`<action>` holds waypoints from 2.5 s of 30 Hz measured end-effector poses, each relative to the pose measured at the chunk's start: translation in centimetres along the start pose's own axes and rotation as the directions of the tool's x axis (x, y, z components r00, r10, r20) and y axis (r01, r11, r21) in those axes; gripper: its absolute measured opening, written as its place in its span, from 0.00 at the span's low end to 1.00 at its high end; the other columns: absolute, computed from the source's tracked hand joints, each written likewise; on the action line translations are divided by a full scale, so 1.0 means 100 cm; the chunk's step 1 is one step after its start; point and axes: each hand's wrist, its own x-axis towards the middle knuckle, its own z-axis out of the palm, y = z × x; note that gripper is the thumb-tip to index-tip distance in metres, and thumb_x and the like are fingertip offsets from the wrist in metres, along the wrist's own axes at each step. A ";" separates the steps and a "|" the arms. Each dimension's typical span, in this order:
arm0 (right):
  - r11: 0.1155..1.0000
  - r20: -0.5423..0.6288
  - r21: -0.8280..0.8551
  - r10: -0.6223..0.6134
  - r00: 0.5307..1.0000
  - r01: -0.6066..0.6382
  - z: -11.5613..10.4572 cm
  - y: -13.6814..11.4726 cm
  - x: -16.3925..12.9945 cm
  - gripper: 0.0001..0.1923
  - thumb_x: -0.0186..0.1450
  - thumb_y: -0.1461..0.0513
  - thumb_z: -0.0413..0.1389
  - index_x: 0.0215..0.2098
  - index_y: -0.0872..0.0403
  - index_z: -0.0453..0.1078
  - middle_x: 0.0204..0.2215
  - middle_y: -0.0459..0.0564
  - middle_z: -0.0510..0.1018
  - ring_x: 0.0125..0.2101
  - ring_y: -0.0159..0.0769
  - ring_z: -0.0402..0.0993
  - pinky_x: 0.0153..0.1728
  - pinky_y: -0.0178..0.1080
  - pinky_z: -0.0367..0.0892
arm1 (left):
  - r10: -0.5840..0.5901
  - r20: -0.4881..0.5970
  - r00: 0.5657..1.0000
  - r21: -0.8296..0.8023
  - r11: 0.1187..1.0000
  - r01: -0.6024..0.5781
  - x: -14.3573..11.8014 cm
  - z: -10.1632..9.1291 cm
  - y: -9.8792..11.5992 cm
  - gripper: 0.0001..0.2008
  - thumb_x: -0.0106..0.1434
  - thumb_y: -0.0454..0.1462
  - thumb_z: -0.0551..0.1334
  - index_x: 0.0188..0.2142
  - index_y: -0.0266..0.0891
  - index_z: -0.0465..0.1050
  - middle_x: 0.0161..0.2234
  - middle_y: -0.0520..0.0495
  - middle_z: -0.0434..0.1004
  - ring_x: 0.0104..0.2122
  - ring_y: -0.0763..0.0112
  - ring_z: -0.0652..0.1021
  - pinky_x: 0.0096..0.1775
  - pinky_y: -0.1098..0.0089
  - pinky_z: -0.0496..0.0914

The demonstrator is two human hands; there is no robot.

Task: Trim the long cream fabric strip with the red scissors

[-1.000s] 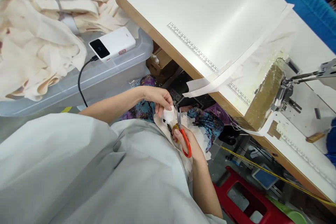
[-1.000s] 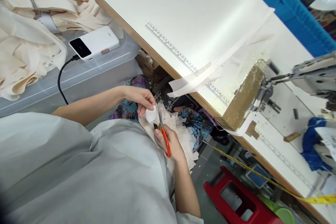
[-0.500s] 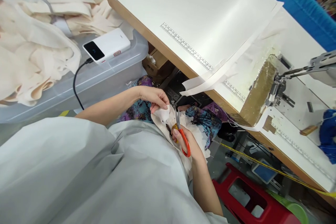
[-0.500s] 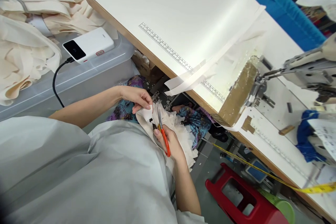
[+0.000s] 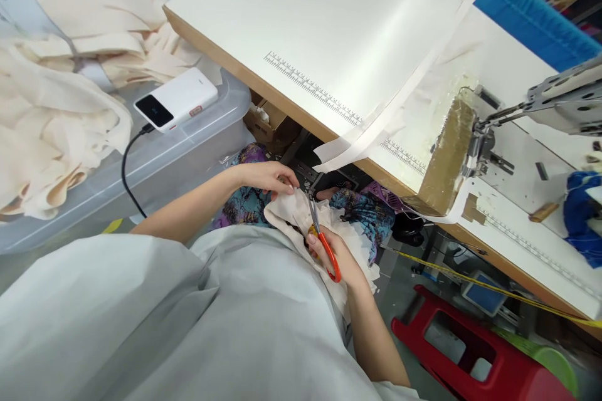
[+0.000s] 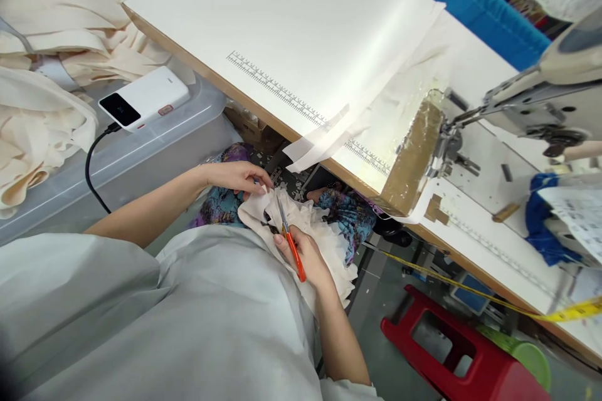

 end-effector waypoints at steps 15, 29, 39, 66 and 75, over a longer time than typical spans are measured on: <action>0.985 -0.179 0.153 -0.046 0.983 0.074 -0.014 0.009 -0.022 0.21 0.69 0.45 0.47 0.31 0.52 0.62 0.25 0.47 0.68 0.28 0.36 0.66 0.30 0.38 0.64 | 0.057 -0.710 0.702 -0.008 0.996 -0.089 0.024 0.047 -0.025 0.11 0.68 0.42 0.54 0.33 0.38 0.67 0.22 0.53 0.70 0.21 0.72 0.72 0.26 0.73 0.65; 0.984 -0.042 -0.095 -0.157 0.987 0.152 -0.034 0.019 -0.004 0.19 0.68 0.46 0.49 0.29 0.51 0.65 0.25 0.48 0.71 0.27 0.37 0.69 0.27 0.37 0.66 | 0.225 -0.336 0.915 -0.006 0.971 -0.241 -0.061 0.070 -0.004 0.12 0.67 0.41 0.57 0.45 0.38 0.73 0.35 0.46 0.78 0.35 0.70 0.78 0.35 0.73 0.70; 0.971 -0.018 -0.207 -0.124 0.992 0.118 -0.036 -0.004 -0.009 0.19 0.67 0.46 0.49 0.28 0.51 0.60 0.23 0.44 0.65 0.24 0.34 0.63 0.25 0.36 0.62 | 0.112 -0.231 0.967 -0.393 0.898 -0.198 -0.063 0.075 0.022 0.19 0.63 0.51 0.61 0.35 0.36 0.68 0.23 0.50 0.74 0.19 0.72 0.77 0.24 0.74 0.68; 0.886 0.224 -0.432 -0.076 0.972 0.169 -0.051 -0.031 0.015 0.29 0.65 0.39 0.47 0.22 0.51 0.49 0.18 0.39 0.52 0.20 0.28 0.49 0.22 0.34 0.45 | -0.177 -0.053 0.983 -0.500 0.856 0.127 -0.047 0.055 0.018 0.19 0.55 0.49 0.70 0.30 0.34 0.72 0.23 0.42 0.81 0.24 0.68 0.81 0.27 0.75 0.73; 0.845 0.152 -0.517 -0.069 0.986 0.138 -0.048 -0.031 0.013 0.29 0.65 0.38 0.46 0.22 0.51 0.50 0.17 0.40 0.55 0.20 0.29 0.49 0.24 0.35 0.46 | -0.186 -0.062 0.981 -0.466 0.874 0.136 -0.044 0.056 0.022 0.18 0.55 0.48 0.69 0.30 0.33 0.73 0.21 0.43 0.80 0.23 0.69 0.80 0.26 0.76 0.71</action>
